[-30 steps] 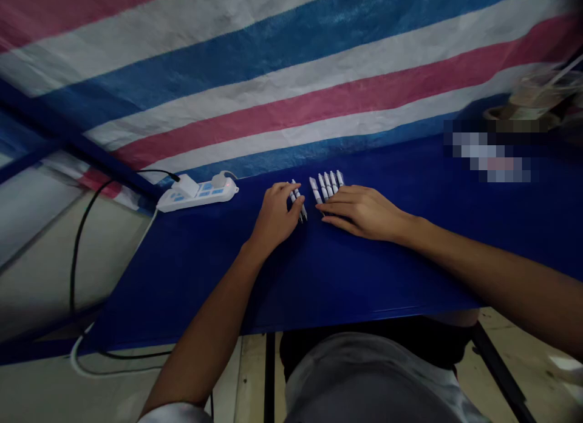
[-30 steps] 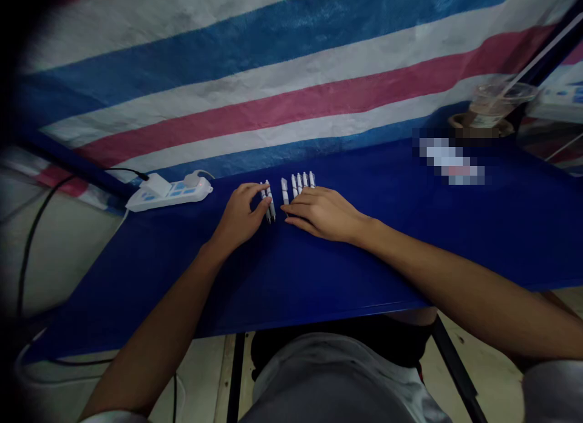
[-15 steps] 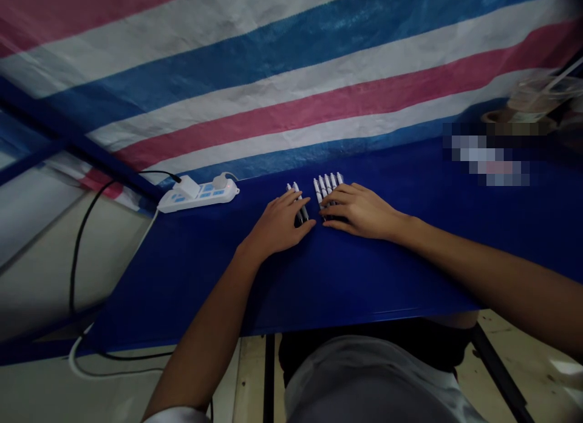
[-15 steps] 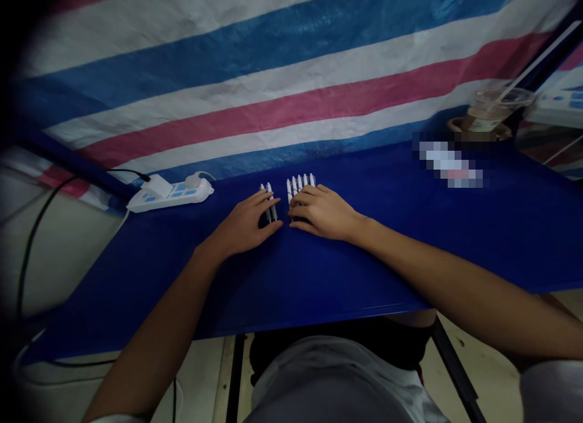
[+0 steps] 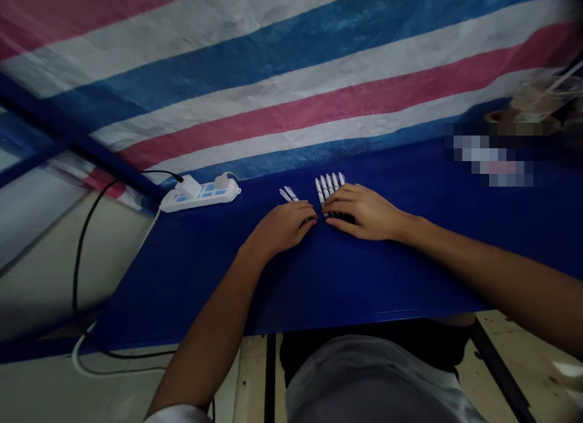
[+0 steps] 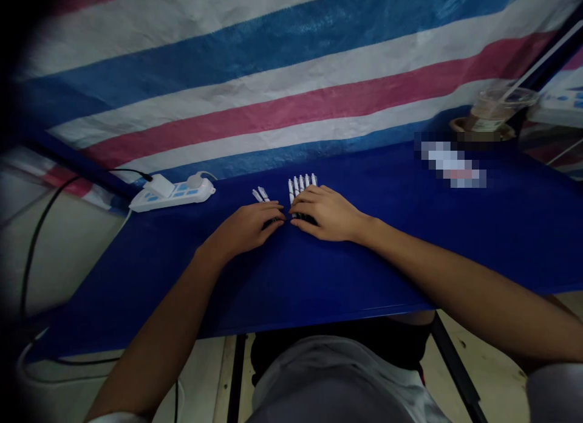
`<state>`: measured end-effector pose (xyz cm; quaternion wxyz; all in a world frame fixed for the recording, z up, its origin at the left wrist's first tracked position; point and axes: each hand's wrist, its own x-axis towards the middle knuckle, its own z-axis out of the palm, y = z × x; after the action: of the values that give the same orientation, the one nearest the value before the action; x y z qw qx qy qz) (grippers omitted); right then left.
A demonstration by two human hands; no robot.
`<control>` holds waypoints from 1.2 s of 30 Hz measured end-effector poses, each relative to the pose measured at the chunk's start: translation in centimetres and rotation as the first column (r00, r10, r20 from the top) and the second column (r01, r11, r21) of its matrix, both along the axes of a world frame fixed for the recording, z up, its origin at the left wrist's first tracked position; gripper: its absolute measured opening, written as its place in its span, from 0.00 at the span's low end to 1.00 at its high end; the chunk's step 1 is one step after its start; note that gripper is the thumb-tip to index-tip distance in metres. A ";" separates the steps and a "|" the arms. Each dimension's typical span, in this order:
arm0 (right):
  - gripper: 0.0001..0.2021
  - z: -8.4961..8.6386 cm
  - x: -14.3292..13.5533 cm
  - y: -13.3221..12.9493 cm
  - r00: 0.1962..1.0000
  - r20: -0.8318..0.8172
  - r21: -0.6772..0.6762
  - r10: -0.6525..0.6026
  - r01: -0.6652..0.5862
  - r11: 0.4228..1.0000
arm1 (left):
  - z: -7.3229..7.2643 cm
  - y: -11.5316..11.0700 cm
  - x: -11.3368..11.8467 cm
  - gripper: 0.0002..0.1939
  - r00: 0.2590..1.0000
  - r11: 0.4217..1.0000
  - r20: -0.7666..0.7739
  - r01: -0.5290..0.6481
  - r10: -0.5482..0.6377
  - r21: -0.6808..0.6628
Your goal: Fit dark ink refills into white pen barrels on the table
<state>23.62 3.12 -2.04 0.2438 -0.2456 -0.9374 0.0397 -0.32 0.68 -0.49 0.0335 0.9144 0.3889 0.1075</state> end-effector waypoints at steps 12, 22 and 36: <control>0.15 0.2 0.2 0.0 0.999 -0.017 -0.033 0.032 -0.032 0.999 | -0.1 -0.8 0.5 0.08 0.994 0.995 0.056 0.098 -0.097 -0.010; 0.13 0.7 0.6 -0.2 0.994 -0.107 -0.031 0.002 -0.005 1.000 | -0.3 -0.6 1.1 0.14 0.983 0.975 0.131 0.100 -0.127 0.196; 0.09 0.8 0.0 -1.0 0.925 -0.377 -0.059 -0.053 0.033 0.998 | 0.7 -2.0 3.0 0.13 0.956 0.890 0.246 0.034 -0.162 0.455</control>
<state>23.57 2.12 -1.28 0.4142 -0.2600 -0.8659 0.1052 2.65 -1.36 0.24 -0.1170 0.8921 0.2982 0.3188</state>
